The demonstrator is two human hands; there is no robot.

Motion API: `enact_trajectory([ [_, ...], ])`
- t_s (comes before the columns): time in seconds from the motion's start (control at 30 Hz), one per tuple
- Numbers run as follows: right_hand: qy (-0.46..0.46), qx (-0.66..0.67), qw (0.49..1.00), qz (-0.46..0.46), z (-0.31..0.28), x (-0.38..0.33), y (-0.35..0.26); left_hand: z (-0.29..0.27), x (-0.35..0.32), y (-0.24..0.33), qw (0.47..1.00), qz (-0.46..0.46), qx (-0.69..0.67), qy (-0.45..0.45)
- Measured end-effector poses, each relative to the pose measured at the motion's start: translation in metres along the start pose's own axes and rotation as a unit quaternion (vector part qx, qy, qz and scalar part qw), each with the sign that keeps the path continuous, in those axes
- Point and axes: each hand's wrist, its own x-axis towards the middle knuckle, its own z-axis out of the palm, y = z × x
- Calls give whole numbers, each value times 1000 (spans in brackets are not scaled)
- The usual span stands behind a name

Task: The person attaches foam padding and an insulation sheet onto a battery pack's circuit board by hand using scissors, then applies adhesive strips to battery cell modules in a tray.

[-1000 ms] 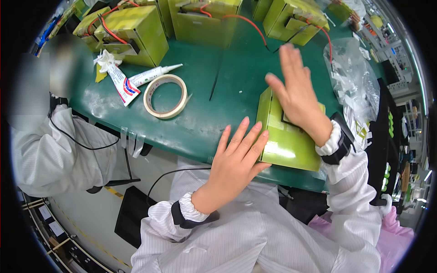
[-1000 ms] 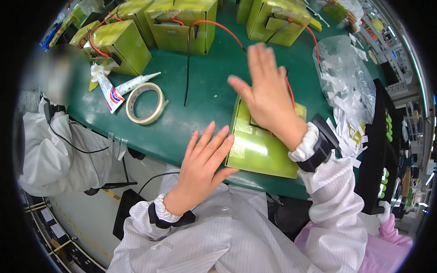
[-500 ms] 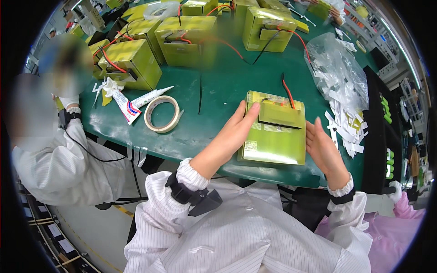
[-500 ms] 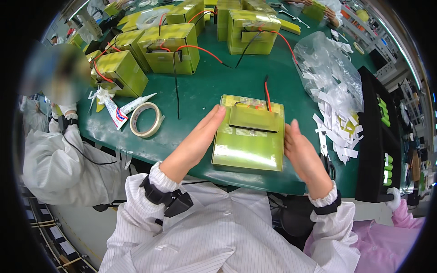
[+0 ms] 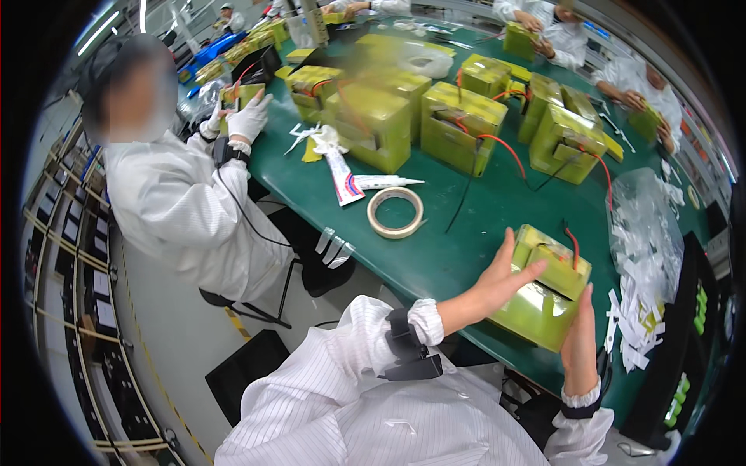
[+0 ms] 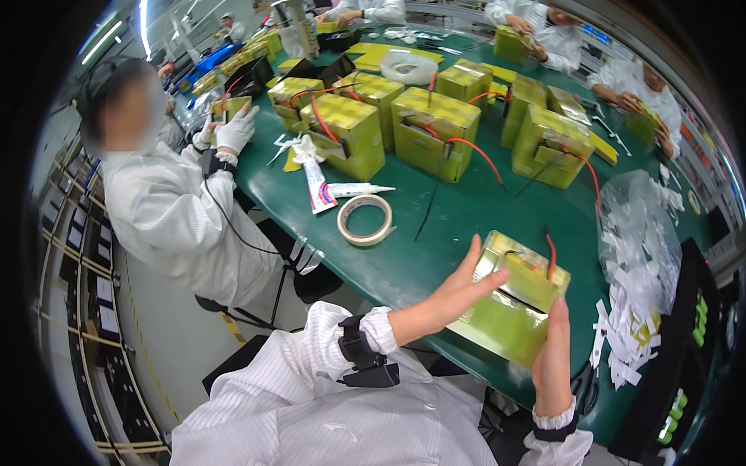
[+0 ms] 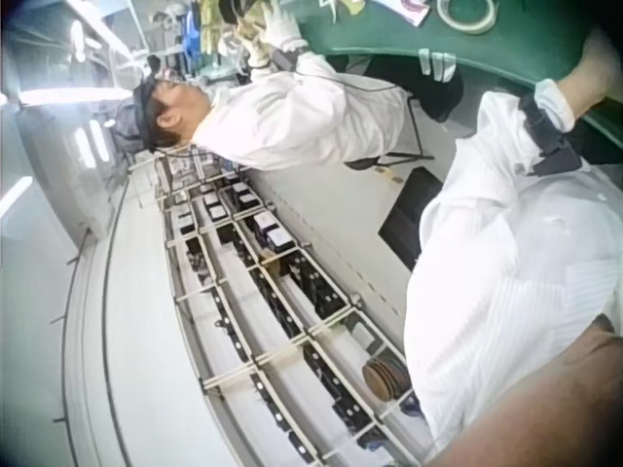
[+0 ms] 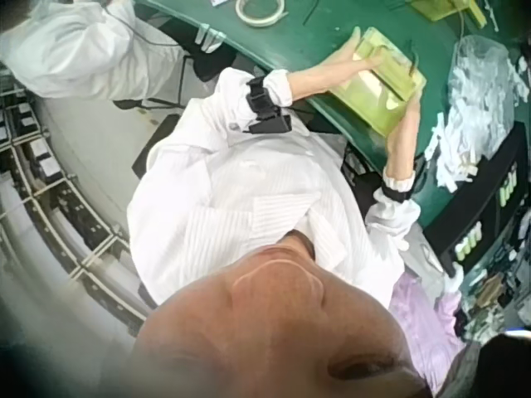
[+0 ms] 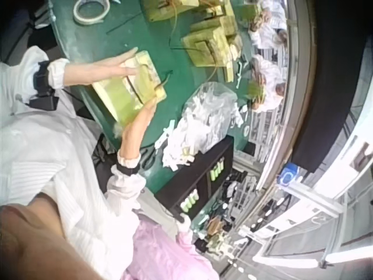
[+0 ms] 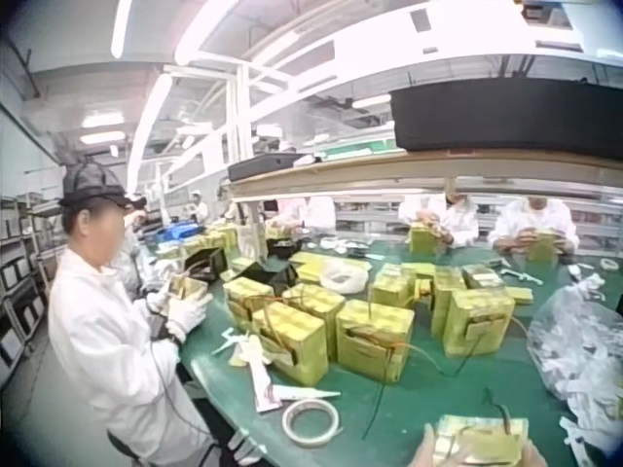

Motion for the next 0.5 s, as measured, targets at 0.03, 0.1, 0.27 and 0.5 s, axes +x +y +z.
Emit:
enact_trajectory([
  [0.03, -8, -2, 1000, 4, 1, -3, 1, 0, -2, 0, 998, 51, 36, -6],
  [0.1, 37, -60, 991, -116, 5, -4, 4, -2, -6, 9, 991, 98, 93, 14],
  [0.27, 84, -111, 951, -276, 10, 13, 18, -19, 12, 12, 952, 273, 140, -21],
  [0.5, 44, -218, 935, -276, -29, 6, 40, -30, 13, 12, 963, 261, -4, -73],
])
